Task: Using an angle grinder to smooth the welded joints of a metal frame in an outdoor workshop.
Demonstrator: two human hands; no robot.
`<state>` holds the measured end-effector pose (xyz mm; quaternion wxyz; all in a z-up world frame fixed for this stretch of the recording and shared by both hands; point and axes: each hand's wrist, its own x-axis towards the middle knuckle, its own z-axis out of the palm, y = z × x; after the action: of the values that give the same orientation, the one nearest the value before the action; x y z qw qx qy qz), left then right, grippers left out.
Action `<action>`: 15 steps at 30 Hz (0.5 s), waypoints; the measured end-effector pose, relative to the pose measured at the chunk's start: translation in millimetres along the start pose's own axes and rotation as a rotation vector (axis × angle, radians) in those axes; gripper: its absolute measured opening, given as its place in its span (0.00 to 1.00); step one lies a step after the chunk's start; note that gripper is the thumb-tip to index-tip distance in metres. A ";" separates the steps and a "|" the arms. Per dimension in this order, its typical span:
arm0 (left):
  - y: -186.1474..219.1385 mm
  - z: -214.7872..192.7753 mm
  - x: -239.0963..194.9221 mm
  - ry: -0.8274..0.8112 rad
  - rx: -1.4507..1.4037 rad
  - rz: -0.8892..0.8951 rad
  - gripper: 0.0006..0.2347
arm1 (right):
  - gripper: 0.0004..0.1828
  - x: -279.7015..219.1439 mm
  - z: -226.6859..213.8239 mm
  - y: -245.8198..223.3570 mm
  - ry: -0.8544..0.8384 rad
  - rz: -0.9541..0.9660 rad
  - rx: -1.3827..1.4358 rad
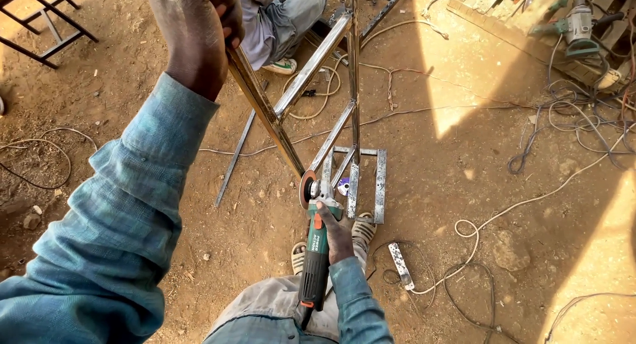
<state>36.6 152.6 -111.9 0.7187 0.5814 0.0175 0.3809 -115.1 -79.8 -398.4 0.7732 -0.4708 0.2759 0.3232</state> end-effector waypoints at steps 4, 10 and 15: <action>-15.4 -12.0 11.0 0.058 -0.030 -0.011 0.10 | 0.27 20.0 -19.4 29.0 0.015 0.044 0.044; -22.4 -35.1 12.4 -0.044 -0.005 -0.099 0.14 | 0.28 28.8 -23.9 26.7 -0.009 0.076 0.067; -6.2 -32.2 4.4 -0.066 0.044 -0.064 0.17 | 0.30 63.6 -24.2 2.7 -0.048 0.031 -0.002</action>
<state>27.9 181.4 -125.7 0.7178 0.6085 0.0210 0.3378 -79.5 -85.5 -456.0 0.7740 -0.4594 0.2641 0.3466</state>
